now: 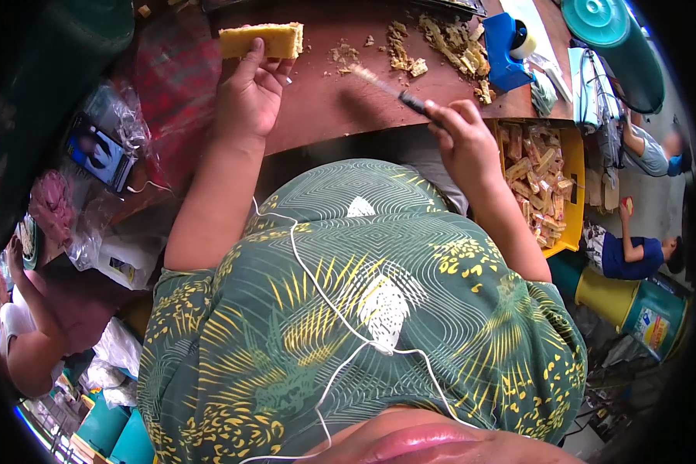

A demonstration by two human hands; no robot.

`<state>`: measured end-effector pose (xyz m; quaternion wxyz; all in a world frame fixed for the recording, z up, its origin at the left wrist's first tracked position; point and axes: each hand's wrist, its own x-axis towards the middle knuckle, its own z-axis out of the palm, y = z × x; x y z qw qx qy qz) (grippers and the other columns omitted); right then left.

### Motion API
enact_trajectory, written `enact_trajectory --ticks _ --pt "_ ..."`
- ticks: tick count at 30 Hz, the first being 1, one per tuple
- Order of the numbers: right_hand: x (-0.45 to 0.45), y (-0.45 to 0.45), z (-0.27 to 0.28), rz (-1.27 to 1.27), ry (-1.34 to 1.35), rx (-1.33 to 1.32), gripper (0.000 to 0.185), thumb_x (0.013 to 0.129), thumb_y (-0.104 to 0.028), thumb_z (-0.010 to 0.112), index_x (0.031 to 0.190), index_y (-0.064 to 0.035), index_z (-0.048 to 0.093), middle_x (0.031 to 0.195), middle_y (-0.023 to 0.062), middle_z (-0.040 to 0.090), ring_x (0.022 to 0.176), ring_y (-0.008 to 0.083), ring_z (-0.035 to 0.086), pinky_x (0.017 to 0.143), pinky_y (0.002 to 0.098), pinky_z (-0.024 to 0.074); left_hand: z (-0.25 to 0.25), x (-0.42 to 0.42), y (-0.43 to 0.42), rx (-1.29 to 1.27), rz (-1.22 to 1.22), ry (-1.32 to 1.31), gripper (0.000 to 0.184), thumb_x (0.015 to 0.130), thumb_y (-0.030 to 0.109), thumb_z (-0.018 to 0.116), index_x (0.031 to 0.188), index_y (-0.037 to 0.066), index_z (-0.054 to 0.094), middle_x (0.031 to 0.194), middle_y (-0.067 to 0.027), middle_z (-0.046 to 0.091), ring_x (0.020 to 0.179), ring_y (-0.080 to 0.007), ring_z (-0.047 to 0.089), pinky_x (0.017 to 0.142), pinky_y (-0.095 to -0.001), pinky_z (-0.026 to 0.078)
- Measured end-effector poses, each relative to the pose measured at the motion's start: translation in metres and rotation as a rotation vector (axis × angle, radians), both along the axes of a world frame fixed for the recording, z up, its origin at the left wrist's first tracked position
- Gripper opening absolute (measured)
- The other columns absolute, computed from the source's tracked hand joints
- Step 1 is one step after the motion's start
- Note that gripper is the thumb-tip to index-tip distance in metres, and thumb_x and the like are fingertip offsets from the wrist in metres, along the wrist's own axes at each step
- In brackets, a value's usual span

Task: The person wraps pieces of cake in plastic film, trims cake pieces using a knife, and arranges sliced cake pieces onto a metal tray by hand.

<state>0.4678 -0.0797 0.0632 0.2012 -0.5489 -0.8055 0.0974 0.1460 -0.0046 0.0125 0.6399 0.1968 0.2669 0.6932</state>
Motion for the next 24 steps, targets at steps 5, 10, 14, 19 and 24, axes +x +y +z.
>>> enact_trajectory --ticks 5,10,14,19,24 --pt "-0.008 -0.014 -0.009 0.034 0.035 -0.077 0.044 0.083 0.004 0.07 0.122 -0.0151 0.072 0.106 0.0117 0.063 0.095 0.0324 0.068 0.081 0.0423 0.057 -0.005 -0.003 0.002 -0.016 -0.013 0.002 0.032 0.1 0.014 0.068 0.131 0.011 0.059 0.128 -0.0082 0.064 0.122 -0.0249 0.062 0.105 -0.0421 0.056" --pt "0.008 0.005 -0.002 -0.138 -0.038 -0.061 0.041 0.085 0.001 0.07 0.122 -0.0156 0.072 0.108 0.0115 0.063 0.093 0.0333 0.068 0.079 0.043 0.0566 -0.003 -0.007 0.001 -0.013 -0.021 0.004 0.032 0.1 0.015 0.069 0.131 0.012 0.059 0.128 -0.0077 0.064 0.122 -0.0246 0.062 0.105 -0.0424 0.055" --pt "-0.013 -0.019 0.014 0.059 -0.034 -0.079 0.037 0.087 -0.003 0.073 0.122 -0.0166 0.073 0.106 0.0108 0.063 0.092 0.0312 0.068 0.077 0.0418 0.0572 -0.006 -0.007 0.001 -0.012 -0.009 -0.003 0.032 0.1 0.014 0.068 0.131 0.012 0.059 0.128 -0.0075 0.064 0.121 -0.0241 0.062 0.105 -0.0428 0.055" --pt "0.007 -0.002 -0.016 -0.06 0.053 -0.033 0.047 0.082 0.008 0.065 0.123 -0.0157 0.072 0.105 0.0141 0.062 0.093 0.0345 0.067 0.081 0.0429 0.057 -0.003 -0.005 0.0 -0.033 -0.007 0.019 0.032 0.101 0.014 0.068 0.131 0.012 0.059 0.129 -0.0079 0.063 0.122 -0.0242 0.062 0.104 -0.0424 0.055" --pt "-0.014 -0.006 0.0 0.02 0.006 -0.012 0.04 0.086 -0.003 0.073 0.123 -0.0184 0.072 0.104 0.0114 0.063 0.093 0.0322 0.068 0.079 0.0418 0.0572 -0.003 -0.007 -0.001 -0.017 -0.02 -0.011 0.032 0.101 0.014 0.067 0.131 0.011 0.059 0.129 -0.0087 0.063 0.122 -0.0244 0.062 0.104 -0.0418 0.056"
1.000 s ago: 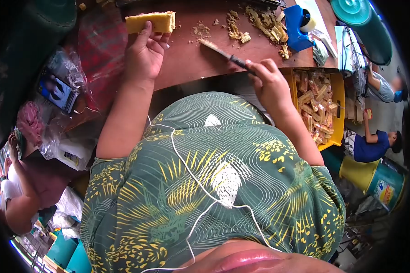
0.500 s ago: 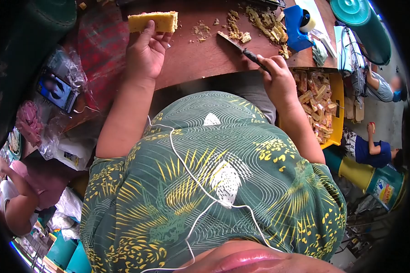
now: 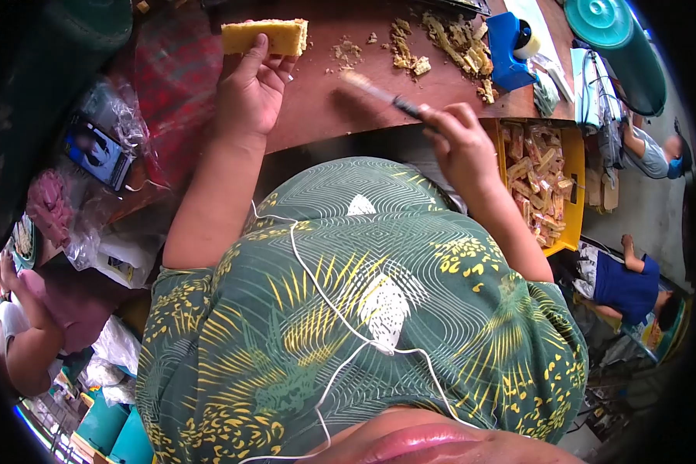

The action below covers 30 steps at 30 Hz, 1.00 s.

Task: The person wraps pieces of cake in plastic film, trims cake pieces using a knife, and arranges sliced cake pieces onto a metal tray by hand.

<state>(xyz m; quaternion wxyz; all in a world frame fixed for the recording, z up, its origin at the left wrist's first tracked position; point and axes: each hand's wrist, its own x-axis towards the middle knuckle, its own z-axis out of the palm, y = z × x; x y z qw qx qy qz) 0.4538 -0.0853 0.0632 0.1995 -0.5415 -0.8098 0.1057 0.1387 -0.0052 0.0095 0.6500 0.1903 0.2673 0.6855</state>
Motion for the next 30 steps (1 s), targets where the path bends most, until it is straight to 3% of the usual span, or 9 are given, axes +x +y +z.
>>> enact_trajectory --ticks 2,6,9,16,22,28,30 --pt "-0.015 -0.012 0.001 0.062 -0.009 -0.13 0.04 0.087 -0.004 0.074 0.124 -0.0192 0.072 0.106 0.0105 0.063 0.094 0.0314 0.068 0.079 0.0412 0.0573 -0.003 -0.002 0.001 0.006 -0.002 0.003 0.033 0.101 0.013 0.068 0.132 0.011 0.058 0.129 -0.0087 0.062 0.122 -0.0243 0.062 0.103 -0.0415 0.056" --pt "0.01 0.016 -0.018 -0.022 0.005 0.016 0.04 0.088 0.0 0.068 0.125 -0.0152 0.071 0.108 0.0125 0.063 0.093 0.0354 0.068 0.08 0.044 0.057 0.001 0.003 0.0 0.0 0.001 -0.001 0.034 0.101 0.013 0.068 0.133 0.011 0.058 0.13 -0.0087 0.062 0.123 -0.0244 0.061 0.103 -0.0411 0.057" --pt "0.019 0.032 -0.014 -0.124 0.004 -0.019 0.041 0.089 0.0 0.067 0.126 -0.0164 0.071 0.109 0.0127 0.063 0.093 0.0356 0.068 0.079 0.0442 0.0569 0.0 0.003 0.0 -0.008 -0.016 0.007 0.034 0.1 0.014 0.068 0.133 0.011 0.058 0.13 -0.0086 0.062 0.123 -0.0241 0.061 0.103 -0.0409 0.057" --pt "-0.017 0.003 -0.008 0.014 0.004 -0.113 0.036 0.09 -0.005 0.07 0.123 -0.0194 0.072 0.109 0.0106 0.064 0.092 0.0347 0.069 0.08 0.0445 0.0575 -0.001 0.003 0.001 0.005 -0.002 0.001 0.035 0.1 0.014 0.069 0.132 0.011 0.058 0.129 -0.008 0.062 0.12 -0.0239 0.062 0.103 -0.0415 0.057" --pt "0.003 0.038 -0.009 -0.176 -0.059 -0.019 0.032 0.093 -0.007 0.068 0.123 -0.0171 0.072 0.111 0.0106 0.064 0.094 0.0332 0.069 0.078 0.0442 0.0573 0.001 0.003 0.0 -0.013 -0.01 0.016 0.035 0.1 0.015 0.07 0.133 0.012 0.058 0.126 -0.0079 0.064 0.118 -0.0235 0.063 0.102 -0.0413 0.057" --pt "-0.025 0.005 -0.005 -0.01 -0.016 -0.162 0.034 0.092 -0.007 0.068 0.123 -0.0209 0.071 0.111 0.0107 0.062 0.095 0.0345 0.068 0.08 0.0458 0.0579 -0.003 0.0 0.001 0.008 -0.005 0.01 0.035 0.1 0.015 0.069 0.133 0.012 0.058 0.127 -0.0081 0.063 0.119 -0.0237 0.063 0.103 -0.0413 0.056" --pt "-0.016 0.018 -0.014 -0.071 -0.005 -0.049 0.035 0.091 -0.005 0.067 0.123 -0.0196 0.071 0.111 0.0114 0.062 0.095 0.0353 0.068 0.08 0.0464 0.0575 -0.002 0.0 0.002 0.002 0.004 0.04 0.034 0.1 0.015 0.069 0.132 0.011 0.059 0.128 -0.0082 0.063 0.12 -0.0239 0.063 0.103 -0.041 0.057"
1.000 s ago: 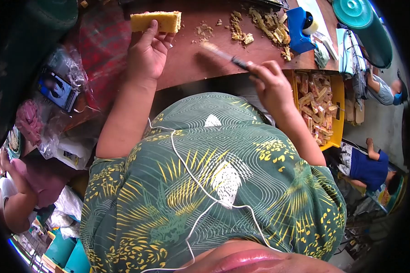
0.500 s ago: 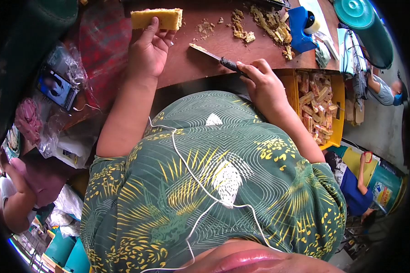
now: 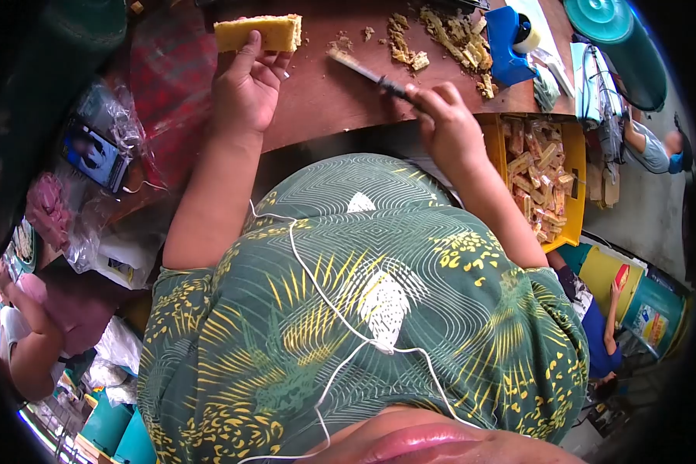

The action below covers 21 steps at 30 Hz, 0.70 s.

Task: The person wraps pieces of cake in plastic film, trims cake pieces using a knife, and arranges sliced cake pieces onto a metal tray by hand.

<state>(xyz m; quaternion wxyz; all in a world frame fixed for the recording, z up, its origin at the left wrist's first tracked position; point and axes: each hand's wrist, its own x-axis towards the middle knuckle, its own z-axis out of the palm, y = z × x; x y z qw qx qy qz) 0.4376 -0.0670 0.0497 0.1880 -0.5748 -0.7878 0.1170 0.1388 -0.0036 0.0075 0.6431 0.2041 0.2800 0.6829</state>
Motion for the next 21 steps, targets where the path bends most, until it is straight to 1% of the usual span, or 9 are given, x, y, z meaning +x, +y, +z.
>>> enact_trajectory --ticks 4,6,8,10,12,15,18,19,21 --pt "0.015 0.023 0.001 -0.086 -0.044 0.013 0.032 0.093 -0.007 0.067 0.123 -0.0178 0.071 0.112 0.0112 0.063 0.094 0.0347 0.069 0.078 0.046 0.057 0.003 0.002 -0.001 -0.01 -0.007 -0.019 0.033 0.1 0.015 0.069 0.132 0.011 0.059 0.128 -0.0084 0.063 0.12 -0.0242 0.063 0.103 -0.0411 0.057" --pt "0.009 0.011 0.009 0.018 -0.028 0.068 0.032 0.094 -0.009 0.067 0.123 -0.0192 0.071 0.111 0.0104 0.062 0.093 0.0343 0.069 0.078 0.0461 0.0574 0.001 0.0 -0.001 0.011 -0.017 -0.038 0.032 0.1 0.014 0.068 0.131 0.011 0.059 0.128 -0.0085 0.063 0.12 -0.0244 0.063 0.103 -0.0417 0.057" --pt "-0.005 -0.009 0.016 0.069 -0.065 -0.066 0.037 0.092 -0.008 0.069 0.126 -0.0219 0.07 0.111 0.0091 0.063 0.093 0.0335 0.069 0.078 0.0449 0.0584 0.001 0.0 -0.001 0.017 -0.002 -0.048 0.033 0.1 0.014 0.068 0.131 0.011 0.059 0.128 -0.0085 0.063 0.12 -0.0244 0.063 0.103 -0.042 0.056" --pt "0.0 -0.011 0.001 0.07 -0.006 -0.067 0.036 0.092 -0.008 0.068 0.126 -0.0214 0.07 0.11 0.0094 0.062 0.093 0.0339 0.069 0.078 0.0453 0.0583 0.001 0.002 -0.002 0.006 0.001 -0.039 0.033 0.1 0.014 0.068 0.131 0.011 0.059 0.129 -0.0085 0.063 0.12 -0.0243 0.063 0.103 -0.0423 0.056" --pt "0.014 0.004 -0.013 0.004 -0.01 0.066 0.034 0.093 -0.009 0.067 0.125 -0.0204 0.07 0.109 0.0102 0.062 0.094 0.0348 0.069 0.078 0.0459 0.0581 0.002 0.001 -0.001 -0.006 0.004 -0.014 0.033 0.1 0.014 0.068 0.132 0.011 0.059 0.129 -0.0084 0.062 0.12 -0.0242 0.063 0.104 -0.0424 0.056" --pt "0.024 0.025 -0.007 -0.074 -0.036 0.049 0.034 0.093 -0.009 0.067 0.126 -0.0207 0.07 0.112 0.0111 0.063 0.095 0.0352 0.069 0.078 0.046 0.0575 0.002 0.002 -0.003 -0.02 -0.021 -0.015 0.032 0.101 0.014 0.068 0.131 0.011 0.059 0.127 -0.0086 0.063 0.12 -0.024 0.063 0.104 -0.0426 0.056" --pt "0.003 0.009 0.005 0.043 -0.061 0.068 0.031 0.095 -0.012 0.067 0.124 -0.0217 0.071 0.109 0.0098 0.062 0.093 0.0344 0.069 0.077 0.0459 0.0578 0.002 0.001 -0.001 -0.002 -0.013 -0.031 0.033 0.101 0.014 0.068 0.132 0.011 0.059 0.128 -0.009 0.063 0.12 -0.0242 0.063 0.105 -0.0424 0.055" --pt "-0.011 -0.001 0.012 0.066 -0.104 -0.04 0.03 0.095 -0.014 0.067 0.124 -0.0219 0.071 0.109 0.009 0.062 0.093 0.0333 0.069 0.077 0.0454 0.0581 0.001 0.002 -0.002 0.001 -0.011 -0.04 0.034 0.101 0.014 0.068 0.133 0.011 0.059 0.129 -0.0091 0.063 0.12 -0.0242 0.063 0.105 -0.0422 0.055" --pt "-0.014 -0.001 0.0 0.09 -0.042 -0.011 0.029 0.096 -0.016 0.066 0.125 -0.0207 0.07 0.111 0.0096 0.063 0.094 0.0339 0.069 0.077 0.0451 0.058 0.0 0.001 -0.001 -0.009 -0.009 -0.031 0.037 0.1 0.015 0.068 0.135 0.011 0.057 0.13 -0.0091 0.062 0.121 -0.0242 0.063 0.105 -0.042 0.055"
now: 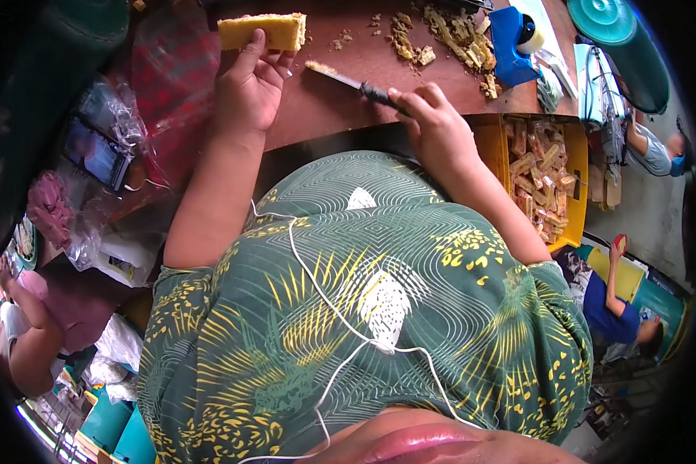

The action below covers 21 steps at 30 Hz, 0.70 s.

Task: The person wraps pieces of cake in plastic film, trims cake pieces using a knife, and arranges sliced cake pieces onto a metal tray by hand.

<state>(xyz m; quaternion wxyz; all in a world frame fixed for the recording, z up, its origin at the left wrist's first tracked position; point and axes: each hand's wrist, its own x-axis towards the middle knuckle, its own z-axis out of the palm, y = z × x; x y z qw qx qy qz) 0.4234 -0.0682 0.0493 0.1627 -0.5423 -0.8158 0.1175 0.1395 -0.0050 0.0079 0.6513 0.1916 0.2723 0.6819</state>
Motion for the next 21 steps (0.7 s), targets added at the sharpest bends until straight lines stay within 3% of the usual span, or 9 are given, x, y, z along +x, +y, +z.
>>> enact_trajectory --ticks 7,11,15,21 --pt "0.022 0.044 -0.004 -0.168 -0.031 0.077 0.031 0.094 -0.01 0.069 0.124 -0.0163 0.069 0.113 0.0114 0.062 0.095 0.0354 0.068 0.08 0.044 0.057 0.005 0.002 -0.001 0.002 -0.011 0.036 0.036 0.101 0.015 0.068 0.135 0.011 0.057 0.13 -0.0094 0.062 0.123 -0.025 0.062 0.105 -0.042 0.055" --pt "-0.003 0.006 0.006 0.006 0.013 -0.031 0.039 0.093 -0.009 0.071 0.129 -0.0207 0.068 0.114 0.0105 0.062 0.096 0.0344 0.069 0.08 0.0441 0.0577 0.005 0.007 -0.002 0.014 0.004 -0.004 0.033 0.101 0.015 0.067 0.133 0.01 0.059 0.128 -0.0098 0.063 0.123 -0.0256 0.062 0.106 -0.0422 0.054" --pt "0.02 0.038 -0.015 -0.1 0.051 0.129 0.034 0.093 -0.009 0.07 0.126 -0.0168 0.069 0.115 0.0122 0.063 0.097 0.0357 0.068 0.082 0.0439 0.0574 0.008 0.009 -0.001 0.001 0.011 0.01 0.031 0.101 0.013 0.067 0.131 0.01 0.06 0.127 -0.0098 0.065 0.123 -0.0261 0.063 0.107 -0.0425 0.054" --pt "0.011 0.019 0.013 -0.06 -0.048 0.037 0.03 0.095 -0.012 0.069 0.124 -0.0167 0.07 0.114 0.0099 0.063 0.094 0.0342 0.069 0.079 0.0441 0.0576 0.007 0.008 -0.001 0.022 0.004 0.014 0.034 0.1 0.015 0.068 0.132 0.01 0.058 0.128 -0.0089 0.064 0.123 -0.0255 0.062 0.106 -0.0424 0.055"
